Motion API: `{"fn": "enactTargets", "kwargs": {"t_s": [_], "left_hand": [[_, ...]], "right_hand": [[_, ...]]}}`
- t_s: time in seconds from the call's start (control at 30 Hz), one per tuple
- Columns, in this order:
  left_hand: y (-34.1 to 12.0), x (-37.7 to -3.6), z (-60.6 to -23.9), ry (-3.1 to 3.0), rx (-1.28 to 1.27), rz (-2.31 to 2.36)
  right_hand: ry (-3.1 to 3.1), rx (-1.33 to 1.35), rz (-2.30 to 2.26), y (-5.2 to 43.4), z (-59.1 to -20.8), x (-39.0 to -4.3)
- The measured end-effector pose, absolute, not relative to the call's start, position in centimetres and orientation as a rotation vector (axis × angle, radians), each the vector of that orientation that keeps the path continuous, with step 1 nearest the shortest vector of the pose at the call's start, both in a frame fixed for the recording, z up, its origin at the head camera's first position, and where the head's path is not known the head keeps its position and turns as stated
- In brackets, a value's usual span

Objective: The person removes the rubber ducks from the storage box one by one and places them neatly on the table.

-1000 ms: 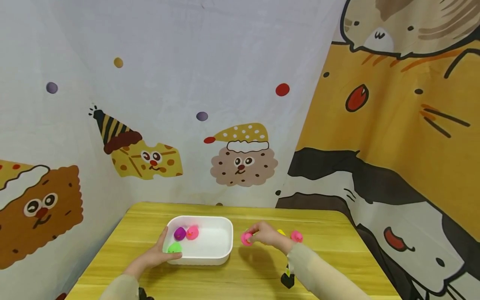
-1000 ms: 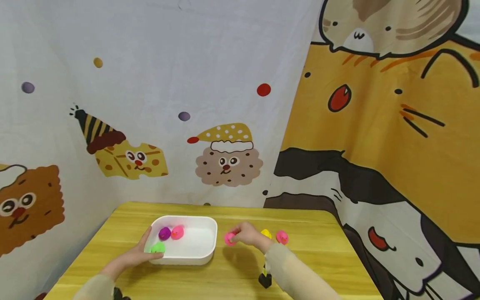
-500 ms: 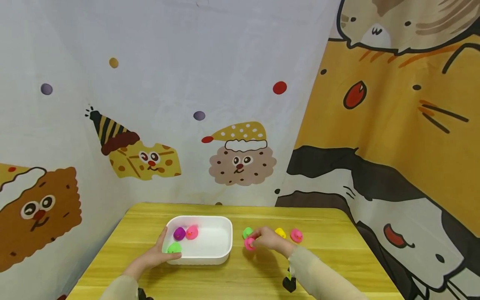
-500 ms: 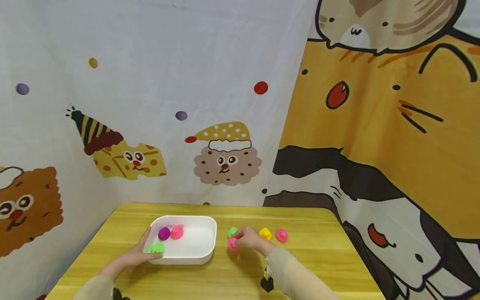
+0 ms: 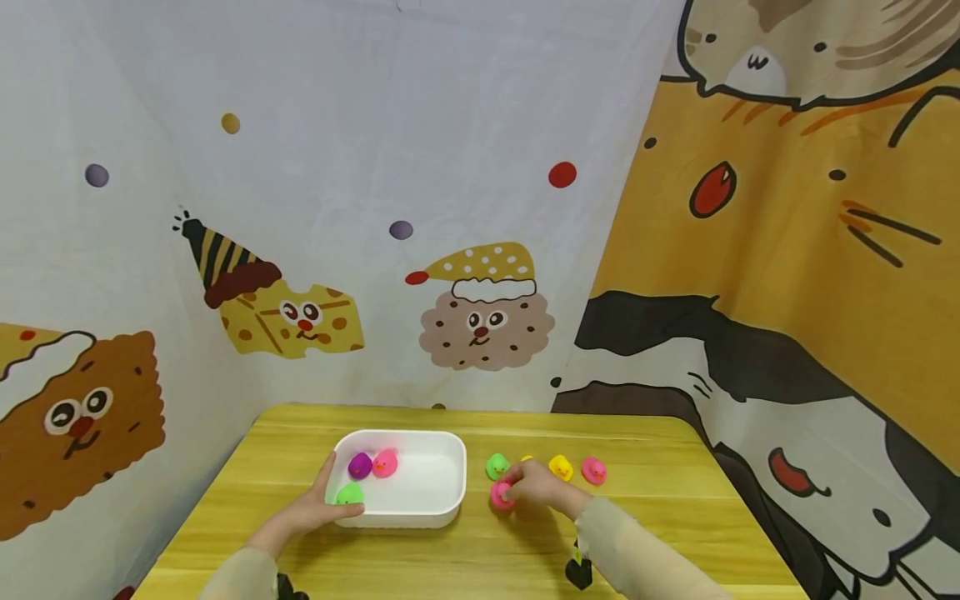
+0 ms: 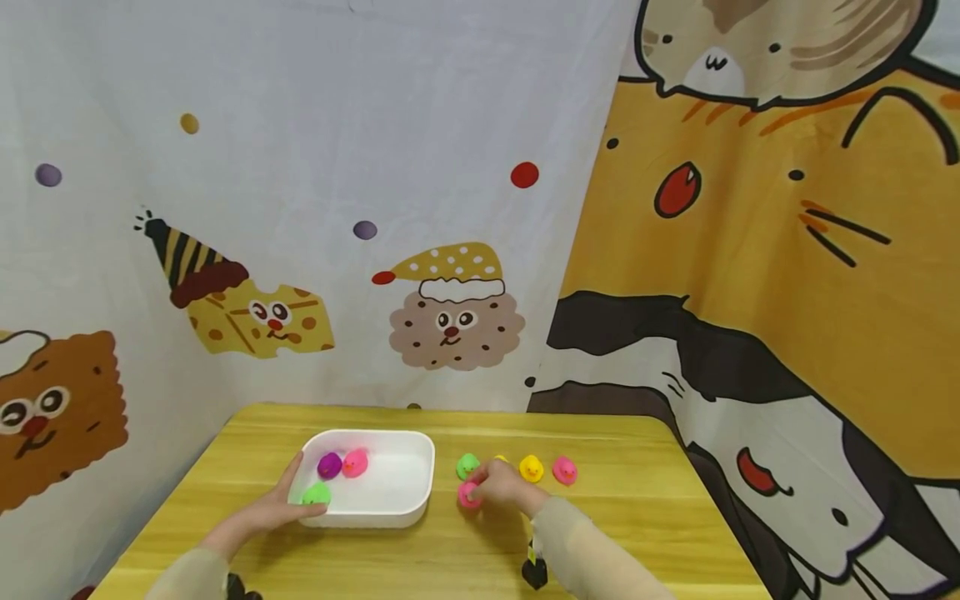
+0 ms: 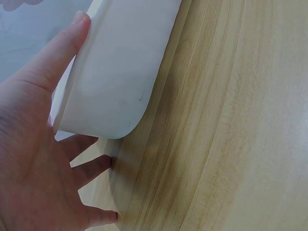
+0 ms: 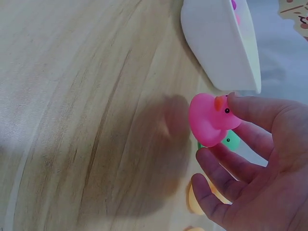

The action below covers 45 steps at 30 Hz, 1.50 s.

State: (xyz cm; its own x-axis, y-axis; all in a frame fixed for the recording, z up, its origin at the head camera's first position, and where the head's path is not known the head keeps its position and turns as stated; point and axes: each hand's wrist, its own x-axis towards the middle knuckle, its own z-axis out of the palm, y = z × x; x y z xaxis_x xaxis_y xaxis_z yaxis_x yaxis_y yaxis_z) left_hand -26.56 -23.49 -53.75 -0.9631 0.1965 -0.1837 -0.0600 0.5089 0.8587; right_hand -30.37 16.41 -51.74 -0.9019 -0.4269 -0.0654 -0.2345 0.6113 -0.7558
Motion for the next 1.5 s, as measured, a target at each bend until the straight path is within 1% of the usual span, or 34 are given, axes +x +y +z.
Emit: {"fn": "enactTargets", "kwargs": {"t_s": [0.23,0.77,1.0,1.5], "left_hand": [[-23.4,-26.6,-53.7,2.494,0.103,1.427],[-23.6,-26.8,-53.9,2.496,0.124,1.437],[-23.5,-26.7,-53.8,2.506,0.134,1.425],[-23.4,-26.7,-53.8,2.501,0.104,1.423]], "right_hand": [[2.567,-0.507,-1.190,16.5,-52.4,-30.6],[2.539,-0.508,-1.184,16.2,-52.5,-30.3],[2.390,-0.499,-1.308,16.1,-53.0,-30.2],[2.494,-0.521,-1.145,16.1,-53.3,-30.2]]}}
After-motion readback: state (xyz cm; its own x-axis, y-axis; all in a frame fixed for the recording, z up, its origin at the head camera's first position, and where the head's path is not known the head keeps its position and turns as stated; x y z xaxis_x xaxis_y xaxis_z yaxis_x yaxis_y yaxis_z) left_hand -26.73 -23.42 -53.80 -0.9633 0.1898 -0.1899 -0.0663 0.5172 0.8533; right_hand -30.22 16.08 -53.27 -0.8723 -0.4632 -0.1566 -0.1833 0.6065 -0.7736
